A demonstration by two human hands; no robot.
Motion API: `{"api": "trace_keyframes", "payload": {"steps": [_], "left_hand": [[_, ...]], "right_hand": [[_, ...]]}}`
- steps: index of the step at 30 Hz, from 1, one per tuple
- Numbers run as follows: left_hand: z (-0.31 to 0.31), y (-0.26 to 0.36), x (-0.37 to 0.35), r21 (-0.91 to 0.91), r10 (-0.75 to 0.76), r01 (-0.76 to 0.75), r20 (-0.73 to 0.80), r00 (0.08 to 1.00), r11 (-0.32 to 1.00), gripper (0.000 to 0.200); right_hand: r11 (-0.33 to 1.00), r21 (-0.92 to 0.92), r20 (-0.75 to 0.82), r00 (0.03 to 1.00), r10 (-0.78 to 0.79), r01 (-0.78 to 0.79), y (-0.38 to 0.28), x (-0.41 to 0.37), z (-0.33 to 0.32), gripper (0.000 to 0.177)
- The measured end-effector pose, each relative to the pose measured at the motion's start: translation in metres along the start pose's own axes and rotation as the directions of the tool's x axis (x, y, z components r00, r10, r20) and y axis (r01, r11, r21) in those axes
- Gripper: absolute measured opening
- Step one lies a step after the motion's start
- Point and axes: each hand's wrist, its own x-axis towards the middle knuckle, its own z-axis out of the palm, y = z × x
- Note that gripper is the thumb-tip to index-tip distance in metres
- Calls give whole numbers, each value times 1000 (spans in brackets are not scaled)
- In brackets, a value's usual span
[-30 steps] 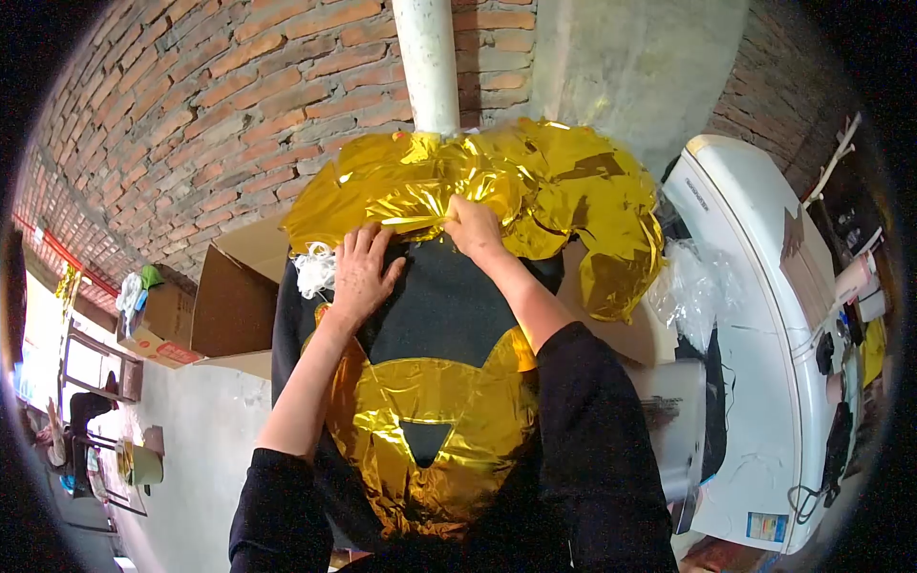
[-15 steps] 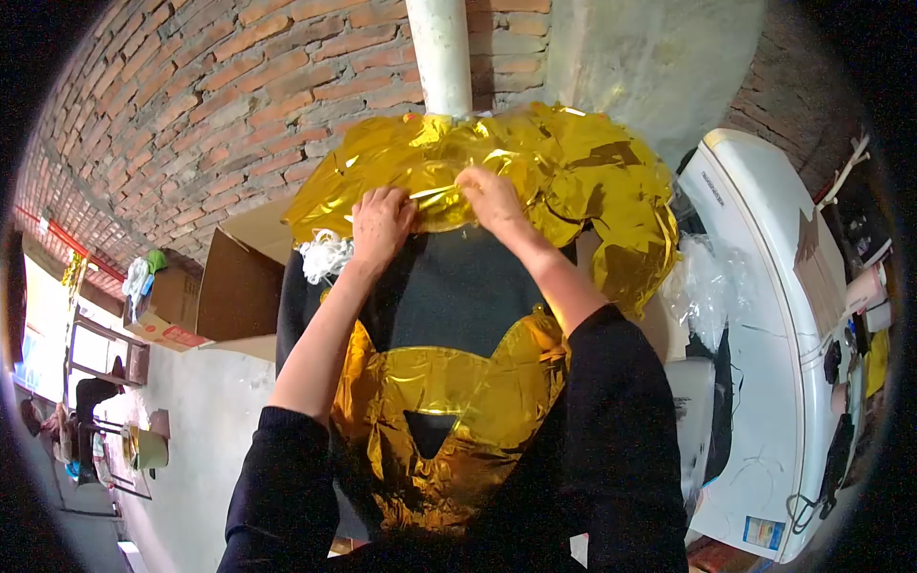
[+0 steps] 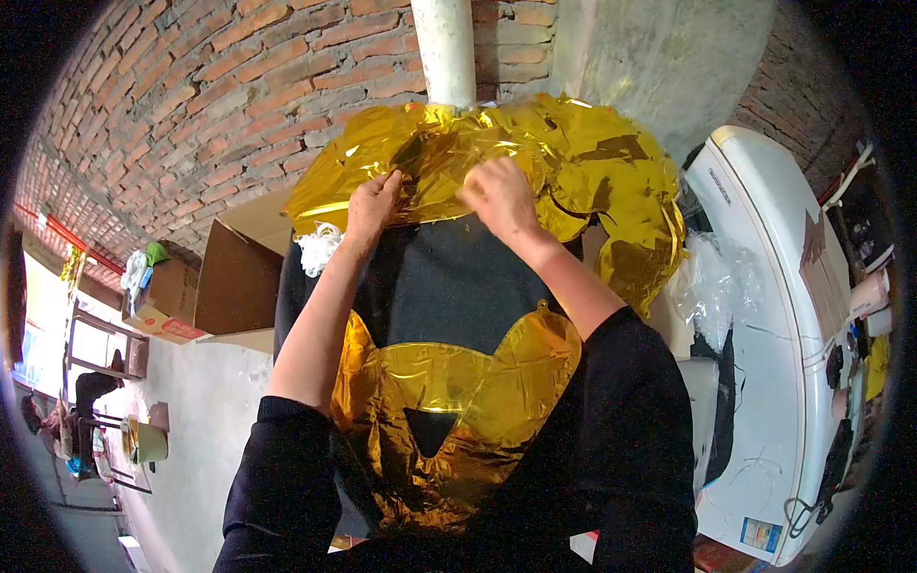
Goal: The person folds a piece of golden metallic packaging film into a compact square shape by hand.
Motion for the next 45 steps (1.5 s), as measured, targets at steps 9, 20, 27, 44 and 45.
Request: {"api": "trace_keyframes", "payload": {"steps": [9, 20, 27, 44, 45], "left_hand": [[2, -5, 7, -15, -92, 94, 96, 991, 995, 53], [2, -6, 11, -74, -76, 89, 155, 985, 993, 63], [6, -16, 15, -111, -82, 102, 173, 981, 989, 57], [16, -34, 23, -271, -126, 182, 210, 970, 945, 58], [17, -35, 26, -258, -116, 171, 215, 970, 951, 57]], "right_hand": [[936, -81, 1, 939, -343, 342, 21, -9, 24, 17], [965, 245, 79, 994, 80, -97, 8, 9, 10, 16], [876, 435, 146, 976, 159, -208, 18, 31, 8, 22], [783, 575, 169, 971, 170, -237, 7, 46, -7, 18], [744, 611, 194, 963, 188, -269, 7, 48, -10, 15]]}}
